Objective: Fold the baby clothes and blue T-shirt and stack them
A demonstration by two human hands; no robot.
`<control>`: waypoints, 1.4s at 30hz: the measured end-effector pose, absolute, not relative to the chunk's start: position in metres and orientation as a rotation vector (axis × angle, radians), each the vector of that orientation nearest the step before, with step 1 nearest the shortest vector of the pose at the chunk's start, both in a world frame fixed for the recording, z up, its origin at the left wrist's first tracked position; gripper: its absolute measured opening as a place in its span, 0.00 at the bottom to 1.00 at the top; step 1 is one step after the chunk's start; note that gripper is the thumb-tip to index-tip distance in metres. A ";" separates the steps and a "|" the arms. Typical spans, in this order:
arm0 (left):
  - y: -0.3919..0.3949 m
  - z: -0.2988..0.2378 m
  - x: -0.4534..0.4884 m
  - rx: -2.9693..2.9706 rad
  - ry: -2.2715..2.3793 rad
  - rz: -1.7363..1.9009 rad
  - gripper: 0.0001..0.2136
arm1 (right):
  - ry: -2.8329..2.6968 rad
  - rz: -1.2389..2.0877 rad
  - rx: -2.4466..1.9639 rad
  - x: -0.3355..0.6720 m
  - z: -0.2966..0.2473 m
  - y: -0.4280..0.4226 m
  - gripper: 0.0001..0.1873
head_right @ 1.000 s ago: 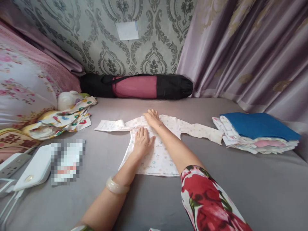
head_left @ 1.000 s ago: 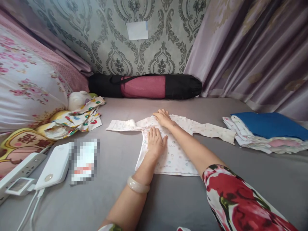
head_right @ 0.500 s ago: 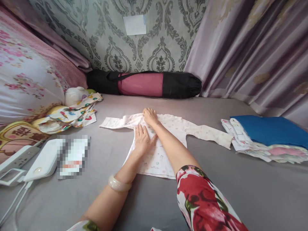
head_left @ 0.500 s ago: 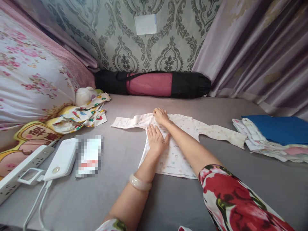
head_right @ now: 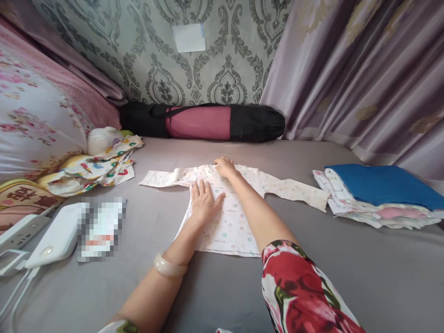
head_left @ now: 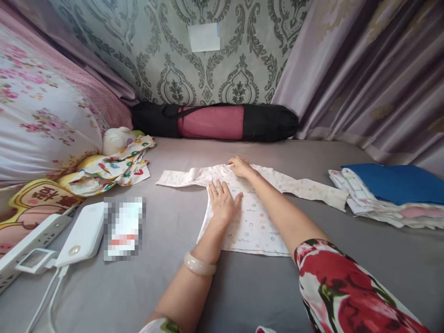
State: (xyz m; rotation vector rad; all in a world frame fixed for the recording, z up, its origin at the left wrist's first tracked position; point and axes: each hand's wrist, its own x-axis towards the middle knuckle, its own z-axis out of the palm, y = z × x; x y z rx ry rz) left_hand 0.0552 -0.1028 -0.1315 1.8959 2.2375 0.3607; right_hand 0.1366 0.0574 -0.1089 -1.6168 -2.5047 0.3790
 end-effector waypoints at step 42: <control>-0.117 -0.139 0.071 2.382 2.119 0.272 0.30 | -2.452 0.329 -1.680 0.241 -0.132 -0.069 0.32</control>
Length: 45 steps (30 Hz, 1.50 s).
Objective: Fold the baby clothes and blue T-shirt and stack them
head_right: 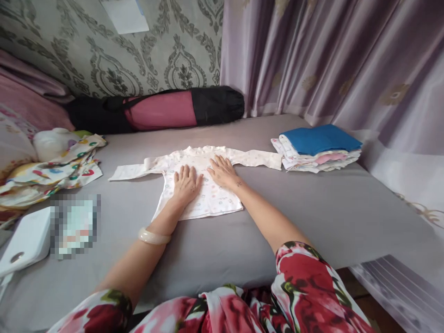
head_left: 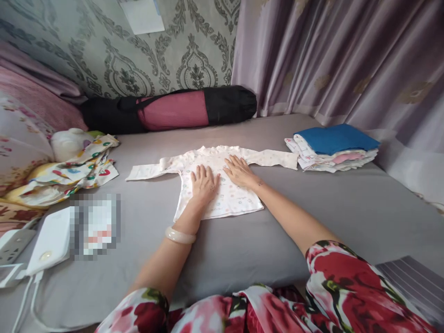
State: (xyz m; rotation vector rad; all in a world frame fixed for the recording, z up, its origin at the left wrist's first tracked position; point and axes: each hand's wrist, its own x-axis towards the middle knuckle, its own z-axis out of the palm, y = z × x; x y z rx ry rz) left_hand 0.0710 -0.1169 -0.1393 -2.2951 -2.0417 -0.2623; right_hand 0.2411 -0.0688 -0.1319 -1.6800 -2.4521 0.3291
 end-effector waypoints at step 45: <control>-0.075 -0.140 0.135 -2.758 -1.580 -0.292 0.26 | -1.245 0.013 -2.298 0.368 -0.116 -0.078 0.25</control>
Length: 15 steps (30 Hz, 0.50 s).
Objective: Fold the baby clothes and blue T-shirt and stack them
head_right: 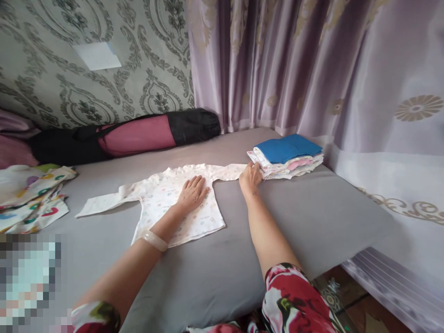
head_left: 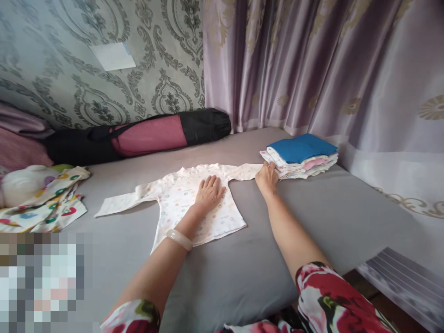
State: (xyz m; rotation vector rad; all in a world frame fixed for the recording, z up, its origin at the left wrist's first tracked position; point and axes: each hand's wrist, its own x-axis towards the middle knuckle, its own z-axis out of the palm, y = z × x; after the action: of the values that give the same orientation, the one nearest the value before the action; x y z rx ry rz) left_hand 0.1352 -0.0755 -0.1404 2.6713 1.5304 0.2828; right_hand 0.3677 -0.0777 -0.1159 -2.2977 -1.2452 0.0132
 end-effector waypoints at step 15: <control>-0.038 -0.133 0.149 2.479 1.520 0.276 0.25 | -1.428 -0.211 -2.397 0.377 -0.093 -0.082 0.17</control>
State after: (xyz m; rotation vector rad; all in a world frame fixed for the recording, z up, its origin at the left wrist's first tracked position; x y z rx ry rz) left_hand 0.1491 -0.0377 -0.1334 2.4793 1.5203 0.2756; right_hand 0.3768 -0.0818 -0.0934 -2.3969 -1.4277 -0.2108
